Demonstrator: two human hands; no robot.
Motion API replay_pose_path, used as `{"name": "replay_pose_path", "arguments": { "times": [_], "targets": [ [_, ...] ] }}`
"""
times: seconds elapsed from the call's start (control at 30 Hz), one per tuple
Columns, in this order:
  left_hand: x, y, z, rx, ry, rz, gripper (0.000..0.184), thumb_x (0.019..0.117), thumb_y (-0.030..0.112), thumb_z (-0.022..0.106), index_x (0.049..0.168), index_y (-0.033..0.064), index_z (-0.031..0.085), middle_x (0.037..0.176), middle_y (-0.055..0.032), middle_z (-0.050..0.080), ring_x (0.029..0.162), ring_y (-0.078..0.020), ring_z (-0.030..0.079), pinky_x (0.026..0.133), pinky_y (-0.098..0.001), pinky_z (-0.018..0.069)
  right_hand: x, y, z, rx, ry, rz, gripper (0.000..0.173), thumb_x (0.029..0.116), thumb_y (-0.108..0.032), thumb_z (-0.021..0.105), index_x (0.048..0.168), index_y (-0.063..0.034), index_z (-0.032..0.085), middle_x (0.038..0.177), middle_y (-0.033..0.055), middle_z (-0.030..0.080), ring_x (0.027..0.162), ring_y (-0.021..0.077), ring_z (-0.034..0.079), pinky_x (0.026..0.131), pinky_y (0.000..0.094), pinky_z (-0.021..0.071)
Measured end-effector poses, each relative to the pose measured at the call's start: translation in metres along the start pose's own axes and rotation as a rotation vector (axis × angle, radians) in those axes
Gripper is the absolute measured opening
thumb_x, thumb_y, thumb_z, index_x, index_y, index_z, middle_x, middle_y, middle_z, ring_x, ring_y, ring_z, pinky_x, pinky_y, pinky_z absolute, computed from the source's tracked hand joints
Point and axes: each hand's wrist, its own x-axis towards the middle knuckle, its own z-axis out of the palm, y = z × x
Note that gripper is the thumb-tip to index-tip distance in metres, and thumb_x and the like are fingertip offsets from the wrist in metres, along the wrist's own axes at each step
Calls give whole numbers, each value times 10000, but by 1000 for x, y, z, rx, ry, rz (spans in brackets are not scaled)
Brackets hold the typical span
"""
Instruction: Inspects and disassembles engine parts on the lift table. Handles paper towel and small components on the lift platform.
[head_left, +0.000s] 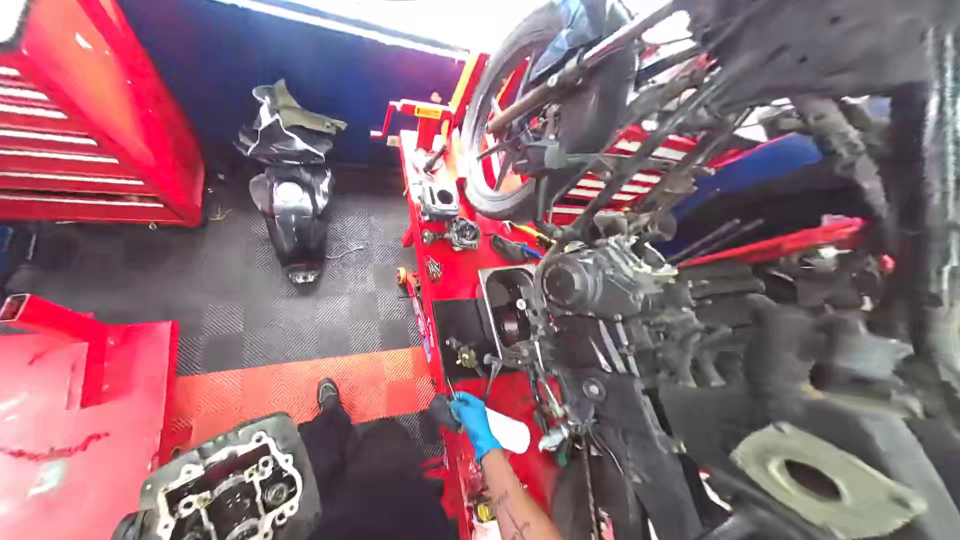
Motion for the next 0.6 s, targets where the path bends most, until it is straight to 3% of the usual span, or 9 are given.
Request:
{"name": "replay_pose_path", "arguments": {
  "times": [0.1, 0.2, 0.27, 0.43, 0.5, 0.6],
  "targets": [
    [52, -7, 31, 6, -12, -38, 427, 1039, 365, 492, 1367, 114, 605, 1332, -123, 656, 1275, -277, 608, 1081, -537, 482, 63, -71, -4, -73, 35, -80, 250, 907, -73, 708, 1142, 12, 705, 981, 176, 716, 852, 269, 692, 808, 474, 583],
    [101, -7, 90, 158, 58, -53, 314, 1060, 329, 439, 1228, 192, 667, 1194, 23, 731, 1162, -116, 674, 1024, -371, 550, 134, -138, -4, -94, 63, -106, 263, 919, -107, 708, 1153, 11, 689, 991, 176, 719, 848, 271, 701, 794, 477, 586],
    [135, -15, 108, 143, 36, -78, 365, 1063, 333, 454, 1305, 138, 645, 1263, -59, 701, 1214, -207, 651, 1063, -462, 512, 187, -169, -1, -122, 99, -84, 265, 914, -118, 712, 1144, 10, 684, 1009, 190, 716, 887, 297, 703, 820, 506, 581],
    [222, -47, 141, 169, 66, -106, 387, 1053, 330, 461, 1323, 117, 636, 1290, -101, 684, 1231, -250, 640, 1068, -503, 500, 302, -204, 18, -184, 189, 139, 260, 921, -188, 715, 1091, 9, 702, 1034, 214, 713, 928, 342, 702, 836, 545, 572],
    [256, -61, 172, 204, 81, -108, 390, 1057, 335, 449, 1332, 123, 629, 1301, -95, 679, 1243, -246, 634, 1077, -499, 498, 335, -210, 27, -135, 214, 238, 266, 923, -209, 719, 1062, 16, 702, 1036, 216, 712, 924, 337, 705, 829, 538, 580],
    [305, -83, 228, 269, 133, -174, 390, 1049, 341, 450, 1315, 125, 637, 1274, -93, 694, 1216, -238, 651, 1055, -501, 514, 351, -208, 32, -95, 220, 404, 309, 933, -260, 713, 1058, 22, 702, 1038, 208, 715, 904, 312, 718, 817, 503, 598]
  ]
}}
